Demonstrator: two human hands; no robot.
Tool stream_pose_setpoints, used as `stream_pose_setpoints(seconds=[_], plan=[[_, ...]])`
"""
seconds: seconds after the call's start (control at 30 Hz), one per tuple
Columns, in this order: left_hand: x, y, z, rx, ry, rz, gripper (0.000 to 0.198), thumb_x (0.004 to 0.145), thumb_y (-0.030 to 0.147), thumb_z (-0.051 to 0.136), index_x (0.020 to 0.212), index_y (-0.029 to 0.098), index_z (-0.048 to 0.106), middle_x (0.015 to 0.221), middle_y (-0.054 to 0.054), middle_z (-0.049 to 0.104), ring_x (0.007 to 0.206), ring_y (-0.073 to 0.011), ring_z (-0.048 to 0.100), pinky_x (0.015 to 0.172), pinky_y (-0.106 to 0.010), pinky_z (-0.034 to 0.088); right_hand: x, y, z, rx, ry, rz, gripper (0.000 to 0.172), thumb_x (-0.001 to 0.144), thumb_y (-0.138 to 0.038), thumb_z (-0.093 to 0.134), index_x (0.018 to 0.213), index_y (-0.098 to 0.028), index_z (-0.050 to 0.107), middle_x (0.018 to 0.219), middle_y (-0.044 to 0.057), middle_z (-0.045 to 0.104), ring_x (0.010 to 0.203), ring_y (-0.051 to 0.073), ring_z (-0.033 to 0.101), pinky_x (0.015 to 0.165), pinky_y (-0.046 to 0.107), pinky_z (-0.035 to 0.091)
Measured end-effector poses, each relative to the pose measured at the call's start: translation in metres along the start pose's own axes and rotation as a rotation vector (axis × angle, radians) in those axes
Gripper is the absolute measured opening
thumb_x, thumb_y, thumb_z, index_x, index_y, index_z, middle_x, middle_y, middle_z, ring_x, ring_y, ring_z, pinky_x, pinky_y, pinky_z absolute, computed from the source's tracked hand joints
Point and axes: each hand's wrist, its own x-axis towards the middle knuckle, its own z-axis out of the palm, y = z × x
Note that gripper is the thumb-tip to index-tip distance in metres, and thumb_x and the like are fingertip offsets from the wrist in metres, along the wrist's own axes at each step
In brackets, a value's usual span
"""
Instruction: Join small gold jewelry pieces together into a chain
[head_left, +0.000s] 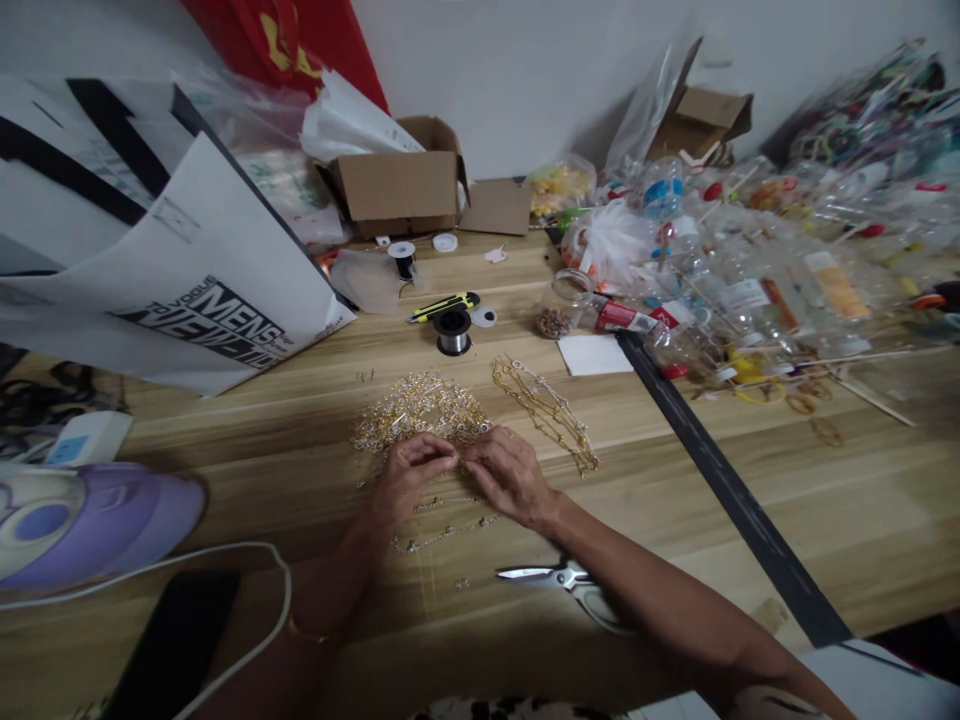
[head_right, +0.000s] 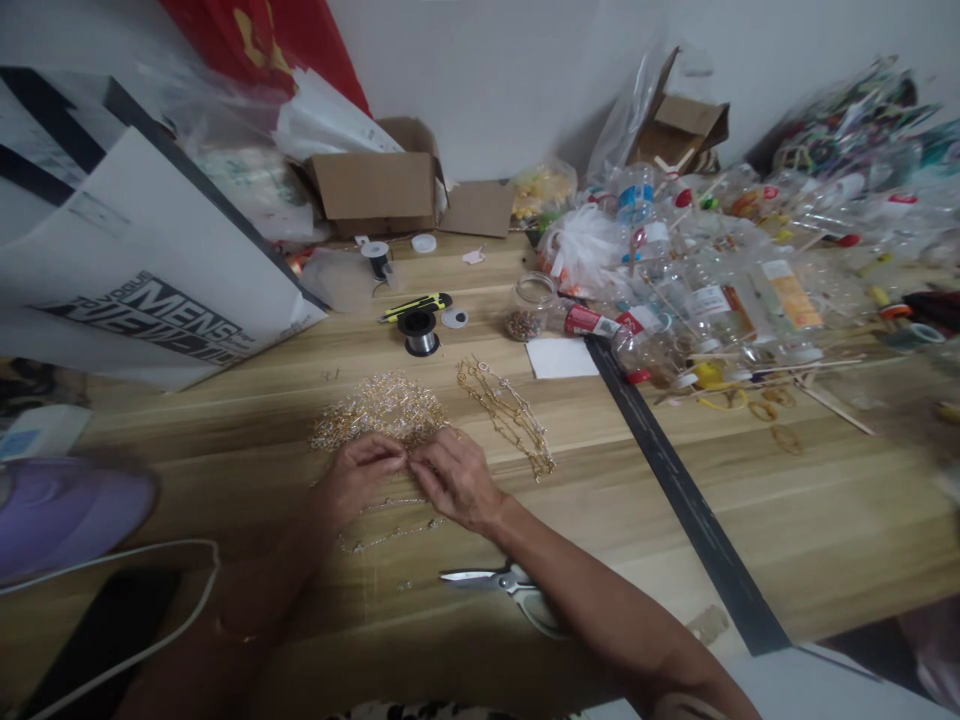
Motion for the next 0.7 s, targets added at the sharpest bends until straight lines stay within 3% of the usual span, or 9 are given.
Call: stream_pose_setpoints(seconds=[0.27,0.7], plan=[[-0.0054,0.0070,0.0019,0.144,0.013,0.096,0.014,0.061,0.020,0.073,0.072,0.016,0.065,0.069,-0.001,0.069,0.065,-0.0131,0.063,0.064,-0.023,0.050,-0.0014,0.0020,0.0010,0.004,-0.001,-0.004,0.006,0.088,-0.016,0.051,0.089,-0.018,0.056,0.081,0.006,0.060,0.076,0.017,0.054,0.069,0.032,0.045],[-0.0061,0.0086,0.0024,0.169,0.001,0.205,0.012,0.064,0.019,0.072,0.073,0.015,0.064,0.070,-0.002,0.069,0.068,-0.0138,0.065,0.066,-0.023,0.052,0.0003,-0.0004,-0.0003,-0.008,0.004,-0.002,0.006,0.088,-0.016,0.050,0.088,-0.018,0.056,0.080,0.006,0.060,0.074,0.017,0.053,0.067,0.031,0.045]])
